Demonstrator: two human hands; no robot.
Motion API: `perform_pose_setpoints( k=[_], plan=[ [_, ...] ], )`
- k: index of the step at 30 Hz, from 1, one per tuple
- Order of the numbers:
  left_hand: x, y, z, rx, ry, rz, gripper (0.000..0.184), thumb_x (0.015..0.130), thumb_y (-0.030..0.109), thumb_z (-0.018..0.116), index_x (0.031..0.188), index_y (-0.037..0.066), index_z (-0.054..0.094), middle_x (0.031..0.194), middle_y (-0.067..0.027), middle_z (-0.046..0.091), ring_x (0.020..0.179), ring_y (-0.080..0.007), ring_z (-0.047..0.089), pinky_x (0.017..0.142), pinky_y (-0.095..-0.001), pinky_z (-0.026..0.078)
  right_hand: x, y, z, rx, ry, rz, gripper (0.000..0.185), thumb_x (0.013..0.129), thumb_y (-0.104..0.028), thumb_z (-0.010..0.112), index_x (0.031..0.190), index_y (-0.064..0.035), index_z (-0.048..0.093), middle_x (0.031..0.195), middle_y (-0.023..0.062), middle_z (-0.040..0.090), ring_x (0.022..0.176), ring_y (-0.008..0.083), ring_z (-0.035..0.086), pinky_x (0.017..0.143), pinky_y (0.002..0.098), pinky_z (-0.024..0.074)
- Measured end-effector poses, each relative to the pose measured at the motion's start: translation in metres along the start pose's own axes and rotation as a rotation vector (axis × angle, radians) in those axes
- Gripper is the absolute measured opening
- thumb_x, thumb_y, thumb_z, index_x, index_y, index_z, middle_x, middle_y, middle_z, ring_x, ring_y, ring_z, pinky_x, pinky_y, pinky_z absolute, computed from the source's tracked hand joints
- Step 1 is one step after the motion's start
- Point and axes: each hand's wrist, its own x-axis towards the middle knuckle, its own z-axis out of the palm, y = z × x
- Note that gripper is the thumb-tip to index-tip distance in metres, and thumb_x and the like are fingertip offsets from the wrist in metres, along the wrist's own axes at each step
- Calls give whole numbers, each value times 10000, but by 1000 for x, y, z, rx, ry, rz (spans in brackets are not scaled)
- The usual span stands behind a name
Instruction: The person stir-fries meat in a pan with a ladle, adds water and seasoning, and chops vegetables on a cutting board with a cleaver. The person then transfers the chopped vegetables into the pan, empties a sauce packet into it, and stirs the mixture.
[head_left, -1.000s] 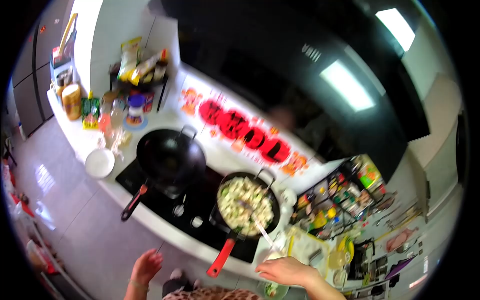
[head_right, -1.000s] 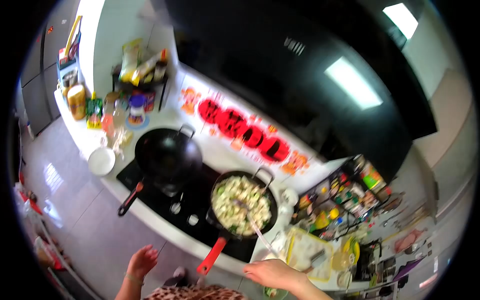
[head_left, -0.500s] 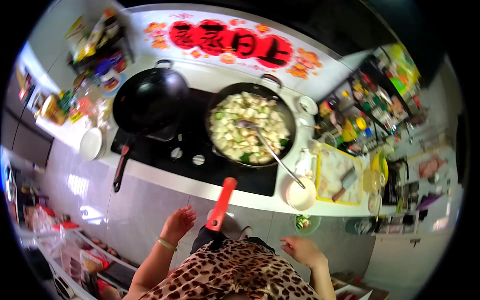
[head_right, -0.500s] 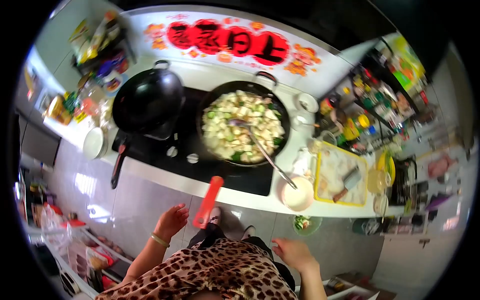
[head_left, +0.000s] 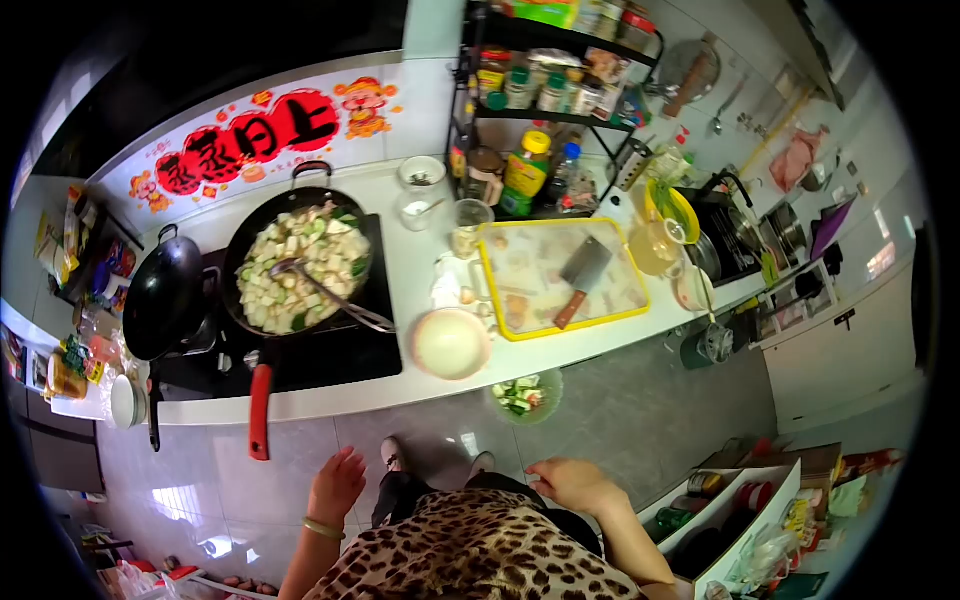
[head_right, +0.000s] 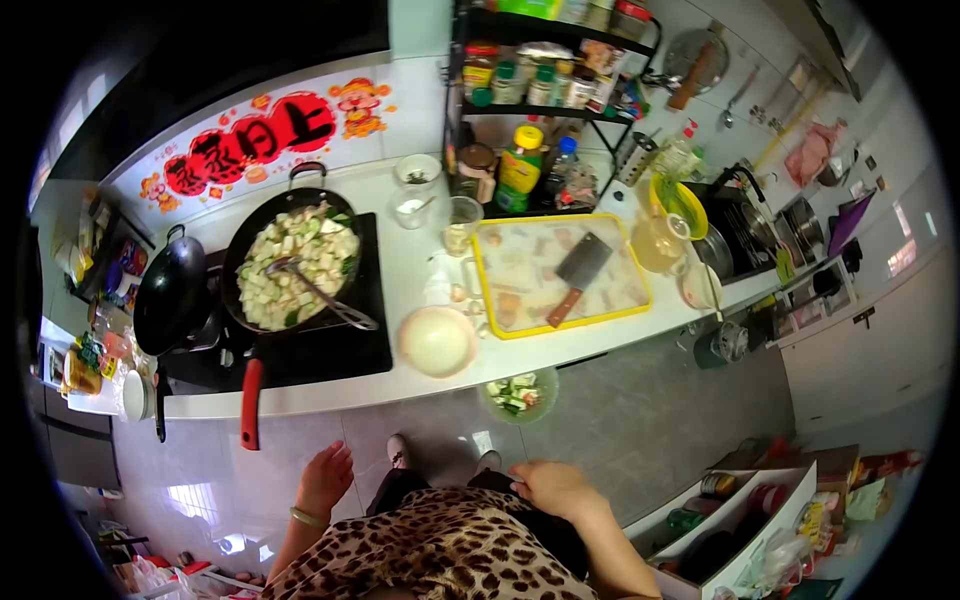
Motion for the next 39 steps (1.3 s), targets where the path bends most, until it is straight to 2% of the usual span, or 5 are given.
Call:
perform_pose_setpoints(
  k=[15, 23, 29, 35, 39],
  plan=[
    [23, -98, 173, 233, -164, -208, 230, 909, 232, 540, 1093, 98, 570, 996, -79, 646, 883, -202, 610, 759, -331, 468, -96, 142, 40, 193, 222, 196, 317, 887, -319, 542, 1132, -124, 593, 1033, 130, 634, 875, 305, 618, 733, 381, 483],
    [76, -120, 264, 324, -397, -291, 304, 926, 241, 513, 1186, 83, 533, 1041, -80, 630, 929, -190, 594, 823, -313, 472, -96, 163, 8, 376, 66, 416, 334, 879, -301, 544, 1165, -132, 579, 1064, 133, 625, 912, 304, 611, 778, 402, 476],
    [143, -151, 307, 217, -566, -367, 312, 909, 284, 554, 1144, 81, 528, 1047, -72, 613, 910, -177, 589, 775, -294, 478, -91, 162, -38, 250, 388, 268, 295, 897, -223, 522, 1152, -86, 576, 939, 210, 628, 824, 390, 594, 716, 409, 479],
    [138, -138, 344, 288, -539, -341, 342, 916, 266, 540, 1187, 64, 489, 1078, -102, 606, 925, -182, 593, 779, -288, 477, -51, 192, -95, 171, 211, 365, 330, 909, -323, 520, 1176, -139, 585, 975, 230, 627, 904, 363, 616, 750, 443, 477],
    [127, -135, 335, 144, -694, -80, 335, 897, 217, 545, 1194, 71, 499, 1050, -86, 614, 888, -195, 599, 781, -296, 482, 24, 256, -142, 61, 399, 123, 244, 892, -268, 546, 1029, -87, 638, 784, 173, 637, 702, 353, 615, 602, 414, 472]
  ],
)
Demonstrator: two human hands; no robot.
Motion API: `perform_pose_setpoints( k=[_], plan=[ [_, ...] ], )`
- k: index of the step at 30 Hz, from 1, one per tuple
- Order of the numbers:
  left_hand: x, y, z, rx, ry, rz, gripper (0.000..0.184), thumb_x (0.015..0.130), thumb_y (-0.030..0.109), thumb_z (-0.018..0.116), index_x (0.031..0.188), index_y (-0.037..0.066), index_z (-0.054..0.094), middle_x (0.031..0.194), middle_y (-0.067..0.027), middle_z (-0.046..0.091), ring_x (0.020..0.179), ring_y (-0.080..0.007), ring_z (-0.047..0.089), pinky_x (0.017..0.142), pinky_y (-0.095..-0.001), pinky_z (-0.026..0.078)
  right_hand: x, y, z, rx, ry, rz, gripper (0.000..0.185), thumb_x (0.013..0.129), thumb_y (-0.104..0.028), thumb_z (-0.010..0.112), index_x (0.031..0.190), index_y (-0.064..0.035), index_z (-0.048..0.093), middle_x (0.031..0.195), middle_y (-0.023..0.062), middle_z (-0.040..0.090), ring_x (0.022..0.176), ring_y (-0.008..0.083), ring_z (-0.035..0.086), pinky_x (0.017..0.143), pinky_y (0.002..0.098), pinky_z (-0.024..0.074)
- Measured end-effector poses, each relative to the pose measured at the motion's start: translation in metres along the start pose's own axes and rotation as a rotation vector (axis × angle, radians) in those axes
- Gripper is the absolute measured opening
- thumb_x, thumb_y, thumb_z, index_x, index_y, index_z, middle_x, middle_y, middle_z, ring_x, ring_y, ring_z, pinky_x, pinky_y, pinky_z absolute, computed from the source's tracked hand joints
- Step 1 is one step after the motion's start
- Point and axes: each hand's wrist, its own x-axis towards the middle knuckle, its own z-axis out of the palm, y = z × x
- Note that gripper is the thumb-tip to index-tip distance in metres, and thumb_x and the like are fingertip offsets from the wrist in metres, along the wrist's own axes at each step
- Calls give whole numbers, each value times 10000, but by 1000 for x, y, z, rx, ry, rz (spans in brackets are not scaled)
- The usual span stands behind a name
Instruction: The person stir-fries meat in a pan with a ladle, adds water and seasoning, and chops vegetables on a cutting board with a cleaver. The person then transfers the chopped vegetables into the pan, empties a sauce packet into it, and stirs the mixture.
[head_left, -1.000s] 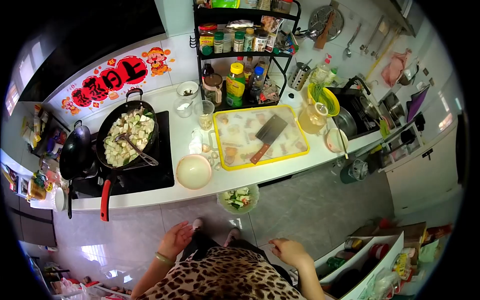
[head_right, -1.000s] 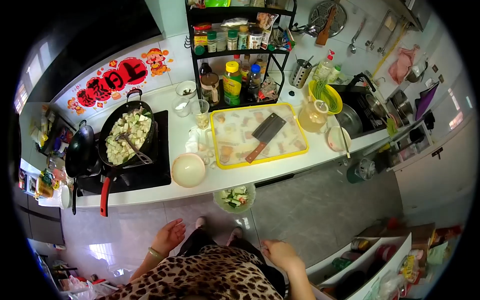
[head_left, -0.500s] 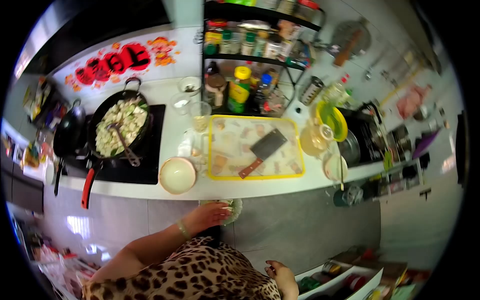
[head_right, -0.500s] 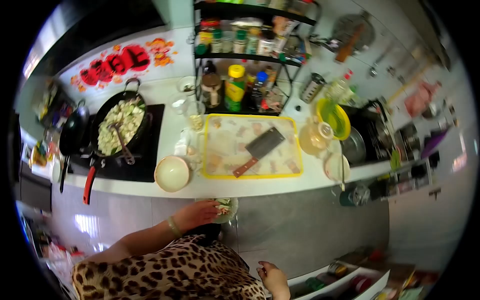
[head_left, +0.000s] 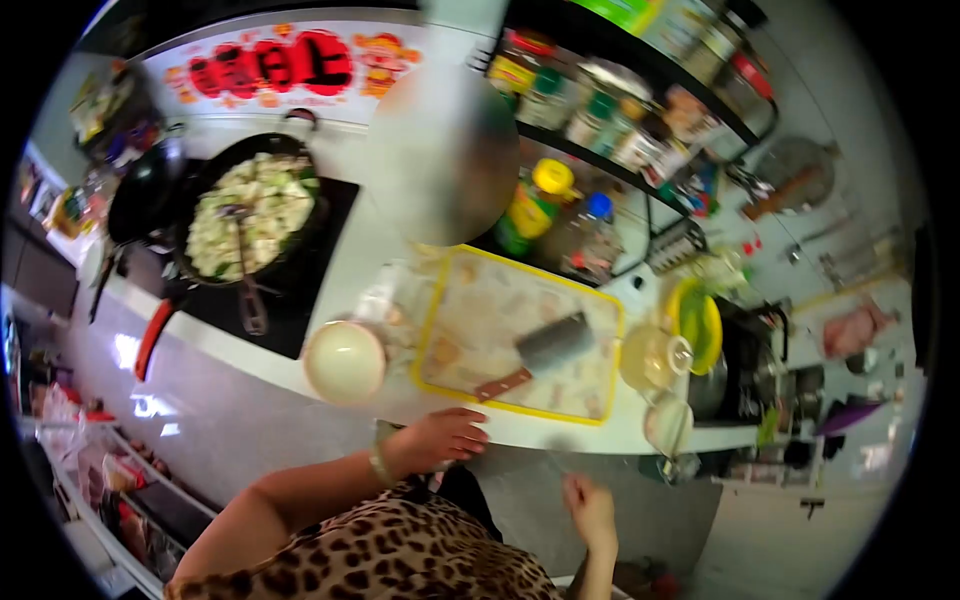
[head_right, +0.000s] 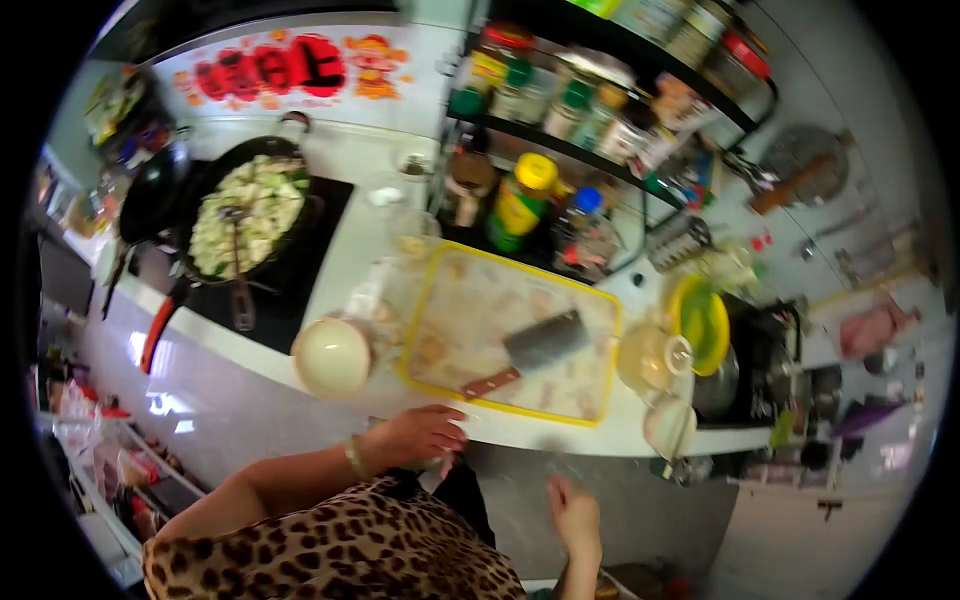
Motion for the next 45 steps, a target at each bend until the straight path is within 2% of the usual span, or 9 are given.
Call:
perform_pose_setpoints(
  k=[1, 4, 15, 22, 24, 30, 36, 38, 45],
  plan=[
    [-1, 6, 10, -36, 139, -61, 321, 903, 208, 534, 1191, 70, 501, 1039, -88, 618, 891, -192, 598, 784, -294, 480, 32, 11, -8, 43, -7, -8, 245, 901, -275, 539, 1011, -79, 636, 806, 184, 636, 725, 353, 617, 605, 406, 469],
    [-15, 8, 29, -106, 367, -33, 268, 942, 173, 464, 1173, 47, 517, 970, -114, 631, 873, -198, 612, 791, -300, 492, 146, 35, -19, 560, 74, -76, 289, 946, -281, 515, 1021, -18, 607, 742, -6, 591, 632, 65, 518, 565, 224, 420],
    [-67, -42, 42, -355, 558, 218, 245, 953, 193, 441, 1148, 59, 507, 936, -70, 649, 825, -179, 622, 733, -288, 490, 408, 11, -25, 1142, 210, 375, 168, 915, -260, 538, 890, -95, 530, 660, 34, 623, 426, 115, 515, 350, 261, 381],
    [-71, -43, 38, -409, 534, 306, 251, 964, 196, 427, 1163, 63, 505, 949, -74, 646, 842, -180, 618, 746, -290, 486, 375, -20, -36, 846, 482, 50, 123, 903, -167, 536, 863, -58, 578, 607, 28, 582, 398, 102, 457, 349, 249, 351],
    [-58, -32, 38, -383, 481, 325, 264, 966, 200, 428, 1180, 63, 501, 965, -75, 643, 860, -179, 615, 752, -291, 485, 332, -23, -55, 811, 334, -244, 131, 904, -172, 551, 865, -48, 572, 579, 9, 540, 387, 80, 415, 355, 233, 326],
    [13, 0, 64, -260, 146, 232, 420, 959, 314, 464, 1297, 65, 441, 1246, -104, 535, 1160, -204, 502, 920, -350, 434, 151, -54, -87, 842, -100, -240, 149, 913, -172, 556, 855, -36, 576, 616, 2, 532, 468, 61, 438, 432, 204, 339],
    [34, -12, 95, -316, 127, 257, 376, 934, 222, 534, 1259, 47, 467, 1209, -73, 564, 1105, -201, 548, 939, -378, 447, 92, -39, -60, 808, -291, -263, 138, 923, -155, 547, 897, -23, 579, 692, 1, 554, 600, 56, 484, 550, 180, 385],
    [25, -10, 110, -301, 265, 181, 278, 919, 219, 556, 1134, 45, 535, 992, -72, 644, 743, -186, 651, 558, -322, 544, 87, -45, -61, 797, -221, -266, 126, 927, -154, 546, 899, -34, 570, 681, -23, 517, 629, 45, 469, 565, 182, 374],
    [13, -20, 110, -166, 288, 191, 252, 938, 187, 517, 1164, 76, 517, 971, -58, 643, 681, -176, 648, 473, -304, 536, 97, -51, -28, 552, -64, -461, 272, 923, -151, 555, 720, -12, 439, 622, -13, 433, 596, 66, 363, 521, 237, 327]
  ],
)
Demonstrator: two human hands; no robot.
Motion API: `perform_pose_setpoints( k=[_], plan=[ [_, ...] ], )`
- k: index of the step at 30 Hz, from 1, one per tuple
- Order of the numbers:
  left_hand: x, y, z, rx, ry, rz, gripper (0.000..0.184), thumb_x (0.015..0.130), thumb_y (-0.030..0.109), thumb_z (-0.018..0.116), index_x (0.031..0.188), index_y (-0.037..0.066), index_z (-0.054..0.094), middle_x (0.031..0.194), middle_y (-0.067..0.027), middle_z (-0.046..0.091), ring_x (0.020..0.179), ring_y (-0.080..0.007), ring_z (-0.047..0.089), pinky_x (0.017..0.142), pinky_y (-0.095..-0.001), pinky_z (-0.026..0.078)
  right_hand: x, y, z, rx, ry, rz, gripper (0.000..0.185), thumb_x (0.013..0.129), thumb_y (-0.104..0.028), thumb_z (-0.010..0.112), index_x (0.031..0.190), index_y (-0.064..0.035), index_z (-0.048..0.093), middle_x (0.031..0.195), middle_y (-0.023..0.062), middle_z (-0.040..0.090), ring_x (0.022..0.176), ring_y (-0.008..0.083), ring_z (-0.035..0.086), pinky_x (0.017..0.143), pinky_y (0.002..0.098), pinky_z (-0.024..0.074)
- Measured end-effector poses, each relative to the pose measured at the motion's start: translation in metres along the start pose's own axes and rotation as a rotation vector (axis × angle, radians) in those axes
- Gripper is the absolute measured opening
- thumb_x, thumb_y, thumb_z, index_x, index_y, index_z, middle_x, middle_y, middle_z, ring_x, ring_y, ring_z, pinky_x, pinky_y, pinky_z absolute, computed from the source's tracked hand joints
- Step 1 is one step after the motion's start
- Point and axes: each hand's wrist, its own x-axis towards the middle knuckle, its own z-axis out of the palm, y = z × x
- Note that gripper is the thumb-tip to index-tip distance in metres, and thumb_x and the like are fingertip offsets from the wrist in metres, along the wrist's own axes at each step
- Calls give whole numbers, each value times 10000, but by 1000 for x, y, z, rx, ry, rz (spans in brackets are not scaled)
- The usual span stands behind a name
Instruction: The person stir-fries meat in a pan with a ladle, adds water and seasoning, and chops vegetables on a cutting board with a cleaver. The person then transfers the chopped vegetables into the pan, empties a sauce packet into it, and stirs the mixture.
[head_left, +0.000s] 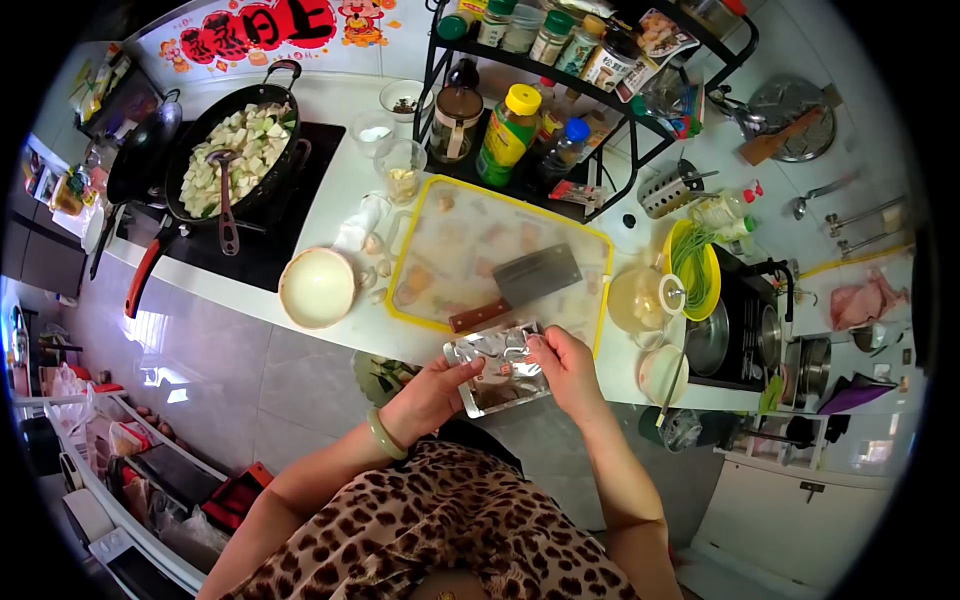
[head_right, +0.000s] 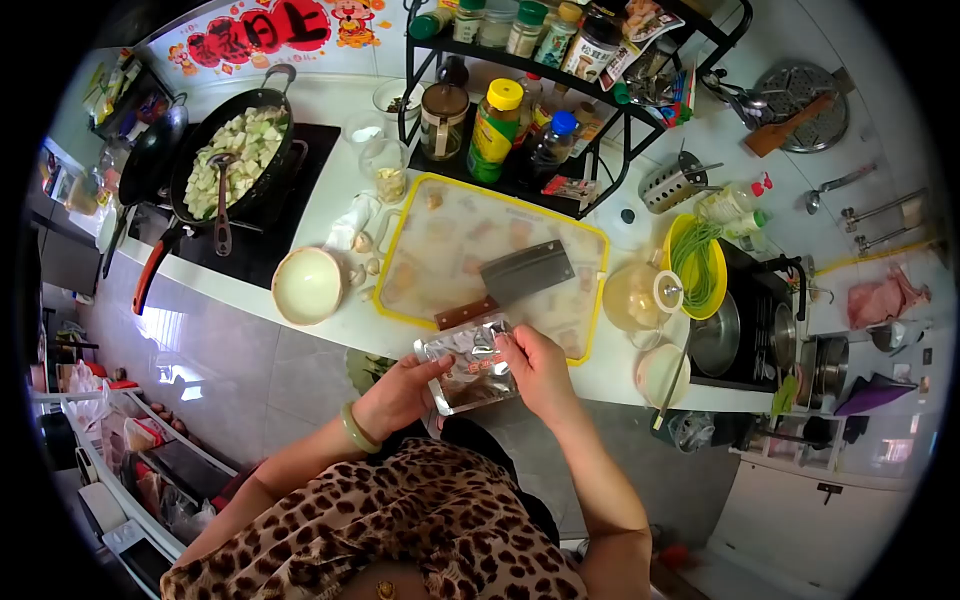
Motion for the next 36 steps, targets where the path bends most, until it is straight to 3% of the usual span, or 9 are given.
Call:
perform_pose_setpoints(
  k=[3, 6, 8, 15, 17, 23, 27, 31, 36],
  plan=[
    [-2, -6, -22, 24, -72, 15, 360, 937, 184, 516, 1270, 72, 435, 1104, -77, 600, 921, -185, 627, 633, -326, 551, -10, -23, 2, -68, 15, -31, 281, 913, -150, 566, 706, -6, 440, 585, 22, 428, 586, 70, 376, 516, 253, 346],
    [-13, 4, -41, 335, 29, 207, 441, 910, 129, 538, 1324, 53, 405, 1265, -91, 504, 1210, -175, 443, 984, -331, 362, -17, -34, 8, -168, -52, -115, 269, 885, -152, 595, 703, 1, 470, 563, 72, 464, 525, 125, 433, 494, 279, 367],
    [-18, 13, -47, 577, -15, 301, 423, 903, 131, 555, 1302, 52, 438, 1248, -79, 520, 1186, -161, 459, 965, -318, 370, -24, -40, 16, -277, -153, -193, 210, 865, -194, 603, 736, -53, 516, 631, 85, 572, 553, 272, 578, 495, 365, 423],
    [-30, 19, -23, 978, -64, 230, 92, 891, 79, 576, 950, 16, 607, 853, -9, 620, 779, -87, 553, 704, -221, 459, -25, -45, 30, -518, -272, -413, 230, 834, -222, 619, 709, -72, 498, 622, 79, 557, 571, 293, 559, 494, 389, 411],
    [-30, 12, -28, 1070, -148, 475, 109, 902, 127, 563, 950, 34, 591, 808, -14, 612, 619, -65, 548, 429, -205, 430, -27, -46, 27, -486, -289, -408, 230, 835, -223, 619, 711, -70, 501, 618, 81, 553, 570, 299, 554, 495, 390, 409],
    [-38, 12, -20, 1091, -179, 458, 78, 889, 72, 559, 937, 19, 588, 793, -56, 608, 727, -146, 567, 683, -276, 459, -33, -47, 28, -285, -375, -317, 209, 839, -215, 617, 738, -60, 520, 662, 101, 559, 625, 314, 555, 535, 394, 415],
    [-51, 13, -4, 1256, -117, 586, 80, 865, 47, 587, 933, 7, 603, 784, -64, 615, 707, -121, 568, 650, -253, 460, -42, -46, 24, -263, -351, -311, 173, 839, -201, 615, 797, -56, 531, 733, 110, 568, 694, 308, 568, 580, 394, 429],
    [-54, 6, 5, 1276, 27, 691, 76, 852, 67, 597, 875, -6, 605, 779, -94, 599, 699, -212, 576, 660, -283, 461, -51, -45, 8, -292, -291, -334, 153, 834, -178, 622, 814, -48, 544, 766, 112, 581, 706, 300, 577, 604, 376, 441],
    [-46, -8, 7, 1150, 158, 626, 84, 859, 70, 610, 883, -10, 603, 770, -49, 600, 683, -114, 552, 627, -251, 449, -61, -42, -10, -373, -253, -357, 185, 819, -188, 641, 758, -43, 545, 694, 97, 565, 652, 296, 570, 563, 376, 431]
  ],
)
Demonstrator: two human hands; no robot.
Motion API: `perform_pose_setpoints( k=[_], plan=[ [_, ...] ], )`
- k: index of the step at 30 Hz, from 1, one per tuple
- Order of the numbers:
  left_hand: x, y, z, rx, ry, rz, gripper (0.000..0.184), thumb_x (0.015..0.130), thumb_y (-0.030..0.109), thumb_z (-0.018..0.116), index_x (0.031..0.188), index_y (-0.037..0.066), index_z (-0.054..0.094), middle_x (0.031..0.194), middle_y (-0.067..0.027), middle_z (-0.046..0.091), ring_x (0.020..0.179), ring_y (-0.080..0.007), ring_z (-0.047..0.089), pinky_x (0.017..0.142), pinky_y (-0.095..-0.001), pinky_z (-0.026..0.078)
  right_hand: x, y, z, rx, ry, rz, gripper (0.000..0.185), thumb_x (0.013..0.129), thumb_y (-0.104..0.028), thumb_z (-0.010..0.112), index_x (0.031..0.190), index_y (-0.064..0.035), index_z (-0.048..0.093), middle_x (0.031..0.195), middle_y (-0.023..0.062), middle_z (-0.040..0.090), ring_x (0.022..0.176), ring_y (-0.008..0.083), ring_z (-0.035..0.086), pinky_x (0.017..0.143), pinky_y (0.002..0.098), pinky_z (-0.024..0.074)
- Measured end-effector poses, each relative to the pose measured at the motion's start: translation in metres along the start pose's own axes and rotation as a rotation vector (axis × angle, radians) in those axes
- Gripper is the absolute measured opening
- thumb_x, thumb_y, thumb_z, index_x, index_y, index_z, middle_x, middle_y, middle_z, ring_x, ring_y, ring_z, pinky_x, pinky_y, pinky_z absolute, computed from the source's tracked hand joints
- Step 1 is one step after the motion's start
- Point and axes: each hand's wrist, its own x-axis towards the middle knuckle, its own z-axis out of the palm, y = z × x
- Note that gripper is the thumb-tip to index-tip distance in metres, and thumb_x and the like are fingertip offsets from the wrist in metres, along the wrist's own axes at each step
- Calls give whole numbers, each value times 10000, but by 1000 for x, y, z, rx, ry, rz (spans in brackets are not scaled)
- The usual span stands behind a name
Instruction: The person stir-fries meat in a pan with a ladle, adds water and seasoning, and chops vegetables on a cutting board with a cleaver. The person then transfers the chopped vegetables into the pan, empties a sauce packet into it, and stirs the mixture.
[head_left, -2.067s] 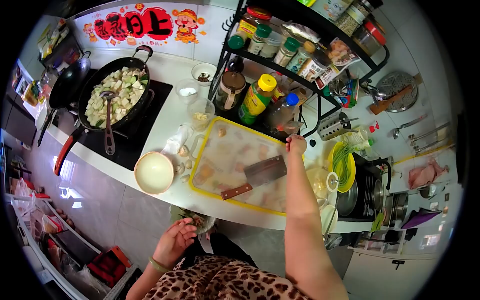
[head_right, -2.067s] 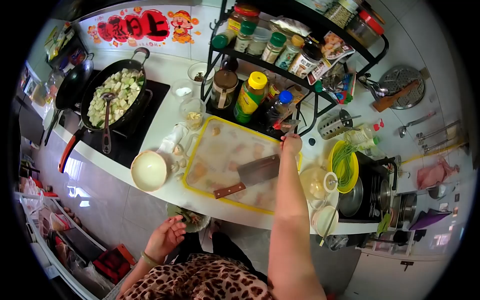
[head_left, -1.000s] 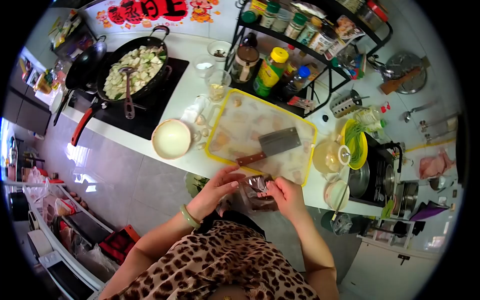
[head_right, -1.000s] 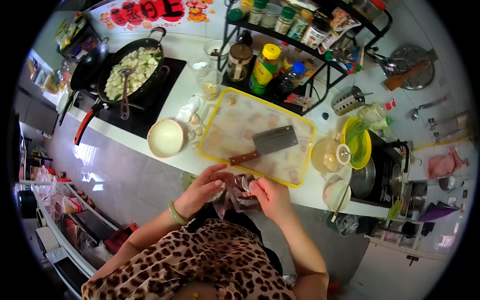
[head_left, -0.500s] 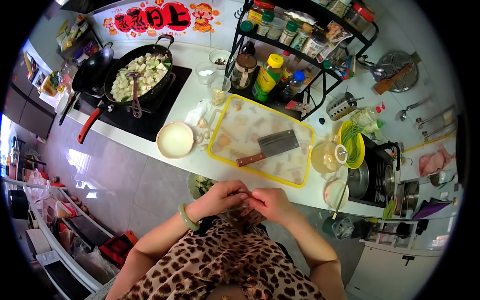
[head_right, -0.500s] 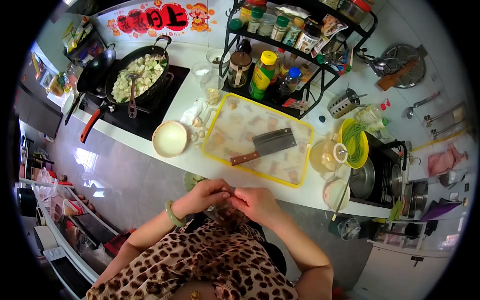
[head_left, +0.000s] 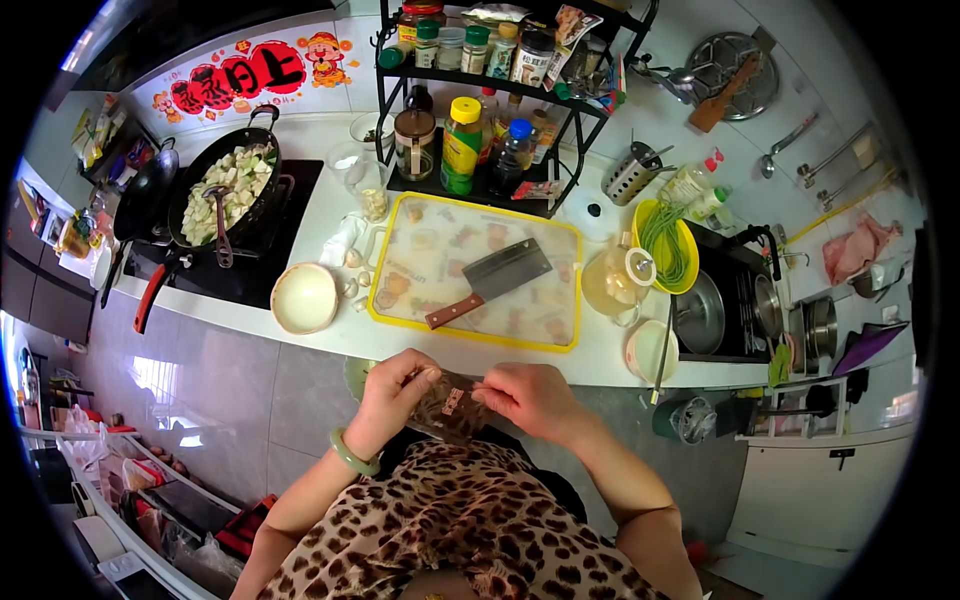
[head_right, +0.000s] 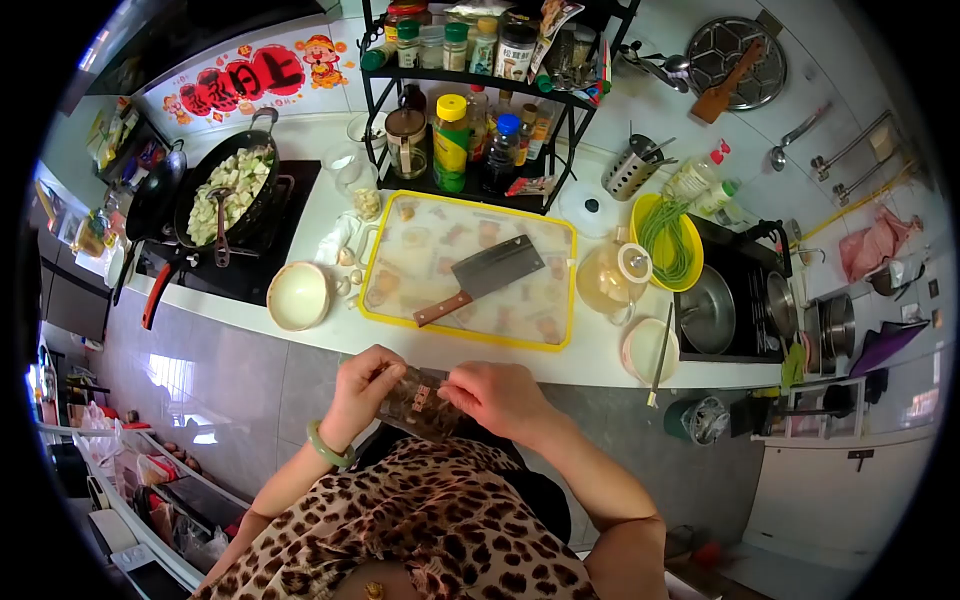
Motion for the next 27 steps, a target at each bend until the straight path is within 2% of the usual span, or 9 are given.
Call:
perform_pose_setpoints(
  k=[3, 7, 12, 14, 18, 21, 22, 24, 27],
  plan=[
    [4, 5, 10, -166, -31, -87, 105, 868, 87, 619, 889, -14, 599, 746, 1, 576, 662, -55, 504, 591, -222, 428, -1, 6, -2, 42, 110, 9, 254, 823, -222, 636, 695, -47, 504, 643, 99, 540, 615, 314, 547, 526, 396, 400],
    [14, -8, 16, -316, -160, -144, 115, 875, 105, 619, 900, -7, 608, 771, 20, 584, 697, -37, 509, 607, -187, 427, 2, 13, -5, 281, 142, 120, 286, 840, -218, 652, 691, -14, 518, 563, 92, 451, 495, 207, 420, 485, 324, 349],
    [15, 6, 21, -461, -33, -333, 130, 884, 169, 622, 890, 41, 644, 688, 62, 566, 520, 20, 396, 448, -145, 303, -1, 24, -4, 408, 83, 172, 333, 870, -242, 640, 676, -2, 516, 544, 30, 377, 527, 106, 335, 475, 273, 308],
    [15, 4, 18, -472, -21, -389, 145, 888, 180, 618, 876, 38, 647, 666, 62, 554, 510, 5, 402, 449, -160, 314, -1, 35, -1, 457, 77, 153, 346, 892, -270, 617, 696, 0, 525, 540, -1, 378, 532, 95, 311, 473, 261, 293],
    [17, 10, 15, -531, -13, -528, 182, 906, 208, 591, 882, 40, 654, 647, 49, 580, 467, -15, 409, 426, -168, 318, -3, 41, 4, 563, 70, 273, 377, 922, -311, 568, 684, -20, 535, 537, -17, 413, 509, 83, 336, 469, 241, 308],
    [19, 15, 10, -607, -17, -483, 191, 925, 193, 555, 931, 25, 645, 698, 7, 629, 503, -25, 483, 452, -171, 379, -6, 42, 0, 904, 79, 477, 410, 949, -381, 488, 716, -56, 577, 548, -18, 445, 480, 62, 434, 435, 221, 330],
    [21, 24, 13, -671, 34, -462, 199, 920, 197, 554, 916, 20, 644, 598, 37, 565, 404, -14, 426, 360, -157, 340, -7, 45, -3, 953, 84, 461, 442, 957, -408, 447, 735, -50, 582, 567, -6, 463, 475, 70, 434, 438, 217, 335],
    [22, 32, 8, -687, 26, -470, 204, 926, 185, 541, 959, 9, 639, 660, 32, 586, 461, -6, 448, 408, -154, 361, -9, 49, -6, 942, 95, 428, 528, 971, -469, 348, 794, -38, 595, 593, 5, 490, 476, 83, 426, 465, 207, 341],
    [27, 27, 8, -677, -67, -466, 204, 930, 178, 534, 962, 5, 638, 695, 35, 586, 529, -2, 460, 473, -161, 382, -16, 42, -5, 937, 150, 376, 423, 971, -403, 415, 959, -28, 610, 691, 11, 532, 588, 77, 475, 516, 212, 383]
  ],
)
